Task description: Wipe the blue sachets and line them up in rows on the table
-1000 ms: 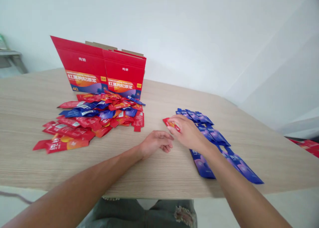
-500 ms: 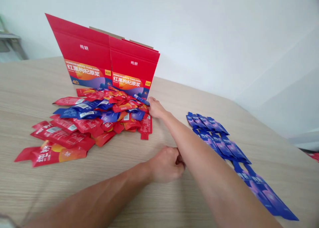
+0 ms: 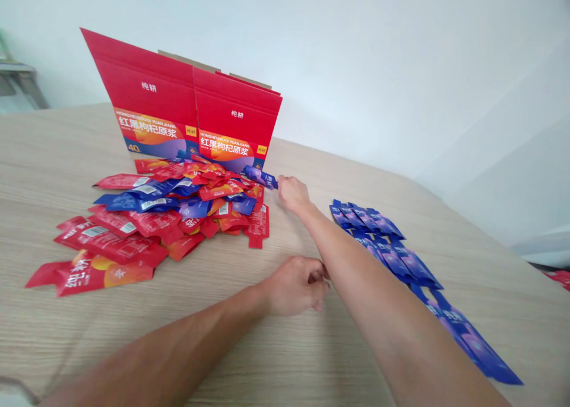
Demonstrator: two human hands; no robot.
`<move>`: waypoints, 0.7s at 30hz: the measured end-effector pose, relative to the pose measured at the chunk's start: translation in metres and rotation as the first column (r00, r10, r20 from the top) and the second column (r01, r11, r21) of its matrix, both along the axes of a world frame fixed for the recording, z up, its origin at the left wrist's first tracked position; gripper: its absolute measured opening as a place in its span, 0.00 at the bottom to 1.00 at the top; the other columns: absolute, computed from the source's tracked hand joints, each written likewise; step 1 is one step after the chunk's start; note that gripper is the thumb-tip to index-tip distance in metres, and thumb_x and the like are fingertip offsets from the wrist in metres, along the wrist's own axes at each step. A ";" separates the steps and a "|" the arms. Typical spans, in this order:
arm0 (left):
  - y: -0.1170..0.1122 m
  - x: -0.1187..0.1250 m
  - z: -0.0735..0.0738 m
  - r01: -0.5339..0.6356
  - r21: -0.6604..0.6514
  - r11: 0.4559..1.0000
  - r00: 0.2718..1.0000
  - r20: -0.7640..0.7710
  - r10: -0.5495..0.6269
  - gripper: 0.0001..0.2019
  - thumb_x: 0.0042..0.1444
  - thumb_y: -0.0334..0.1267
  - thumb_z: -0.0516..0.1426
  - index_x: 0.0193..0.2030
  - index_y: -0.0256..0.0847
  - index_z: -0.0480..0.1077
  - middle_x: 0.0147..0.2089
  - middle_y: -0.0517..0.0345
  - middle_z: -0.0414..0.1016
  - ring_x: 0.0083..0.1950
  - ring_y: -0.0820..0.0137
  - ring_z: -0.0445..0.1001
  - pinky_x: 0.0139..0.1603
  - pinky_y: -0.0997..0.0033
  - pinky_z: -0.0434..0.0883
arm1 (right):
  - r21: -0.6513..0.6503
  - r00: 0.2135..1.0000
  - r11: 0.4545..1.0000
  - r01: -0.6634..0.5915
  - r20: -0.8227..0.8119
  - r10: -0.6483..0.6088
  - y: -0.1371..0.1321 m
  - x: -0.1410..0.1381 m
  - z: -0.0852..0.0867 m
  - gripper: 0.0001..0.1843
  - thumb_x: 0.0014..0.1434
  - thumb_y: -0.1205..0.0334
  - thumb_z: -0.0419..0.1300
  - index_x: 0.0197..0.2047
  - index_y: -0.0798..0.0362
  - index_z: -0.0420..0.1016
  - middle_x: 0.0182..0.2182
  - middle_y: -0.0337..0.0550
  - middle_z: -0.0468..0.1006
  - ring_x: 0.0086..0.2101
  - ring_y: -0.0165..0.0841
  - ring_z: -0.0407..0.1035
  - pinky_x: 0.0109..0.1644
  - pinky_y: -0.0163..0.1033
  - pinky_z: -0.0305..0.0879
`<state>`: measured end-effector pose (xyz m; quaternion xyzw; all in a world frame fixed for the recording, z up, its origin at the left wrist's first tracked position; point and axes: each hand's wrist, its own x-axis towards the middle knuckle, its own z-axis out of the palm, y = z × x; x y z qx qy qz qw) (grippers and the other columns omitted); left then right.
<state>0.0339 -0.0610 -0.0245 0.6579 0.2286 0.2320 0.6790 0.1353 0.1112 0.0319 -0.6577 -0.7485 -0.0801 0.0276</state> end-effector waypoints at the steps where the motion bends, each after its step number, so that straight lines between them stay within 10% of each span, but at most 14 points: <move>1: 0.000 0.000 0.000 -0.028 -0.077 0.997 0.998 0.054 0.032 0.06 0.52 0.28 0.59 0.38 0.38 0.71 0.28 0.63 0.73 0.28 0.71 0.72 0.31 0.71 0.73 | 0.031 1.000 0.999 0.015 -0.003 -0.015 -0.005 0.004 0.006 0.21 0.76 0.65 0.45 0.63 0.55 0.74 0.55 0.61 0.83 0.54 0.49 0.79 0.52 0.45 0.72; 8: 0.009 -0.002 0.011 -0.371 -0.530 0.762 0.781 0.267 0.565 0.35 0.51 0.33 0.70 0.63 0.46 0.58 0.49 0.54 0.73 0.46 0.63 0.80 0.47 0.53 0.83 | 0.229 0.972 0.958 -0.176 -0.116 0.206 -0.055 0.051 0.066 0.17 0.73 0.70 0.49 0.53 0.54 0.78 0.49 0.53 0.85 0.48 0.44 0.78 0.51 0.43 0.68; 13: 0.022 -0.011 0.023 -0.725 -0.299 0.620 0.536 0.321 0.781 0.39 0.51 0.39 0.71 0.66 0.48 0.58 0.59 0.51 0.73 0.56 0.66 0.77 0.54 0.65 0.76 | 0.203 0.891 0.915 -0.349 -0.229 0.391 -0.109 0.074 0.097 0.12 0.69 0.69 0.53 0.44 0.51 0.78 0.36 0.42 0.83 0.37 0.36 0.76 0.45 0.39 0.67; 17: 0.021 -0.014 0.027 -0.680 -0.036 0.732 0.694 0.287 0.660 0.18 0.54 0.48 0.69 0.45 0.38 0.77 0.36 0.59 0.76 0.34 0.73 0.72 0.34 0.74 0.66 | 0.172 0.863 0.887 -0.429 -0.212 0.459 -0.136 0.076 0.101 0.13 0.66 0.72 0.53 0.43 0.51 0.78 0.38 0.41 0.83 0.40 0.36 0.76 0.49 0.39 0.68; 21: 0.014 -0.014 0.024 -0.575 0.150 0.804 0.818 0.143 0.558 0.19 0.57 0.53 0.65 0.30 0.36 0.80 0.23 0.61 0.68 0.24 0.75 0.61 0.25 0.72 0.55 | 0.238 0.867 0.881 -0.409 -0.201 0.457 -0.150 0.071 0.093 0.13 0.68 0.71 0.51 0.45 0.50 0.76 0.45 0.45 0.82 0.46 0.39 0.76 0.55 0.43 0.69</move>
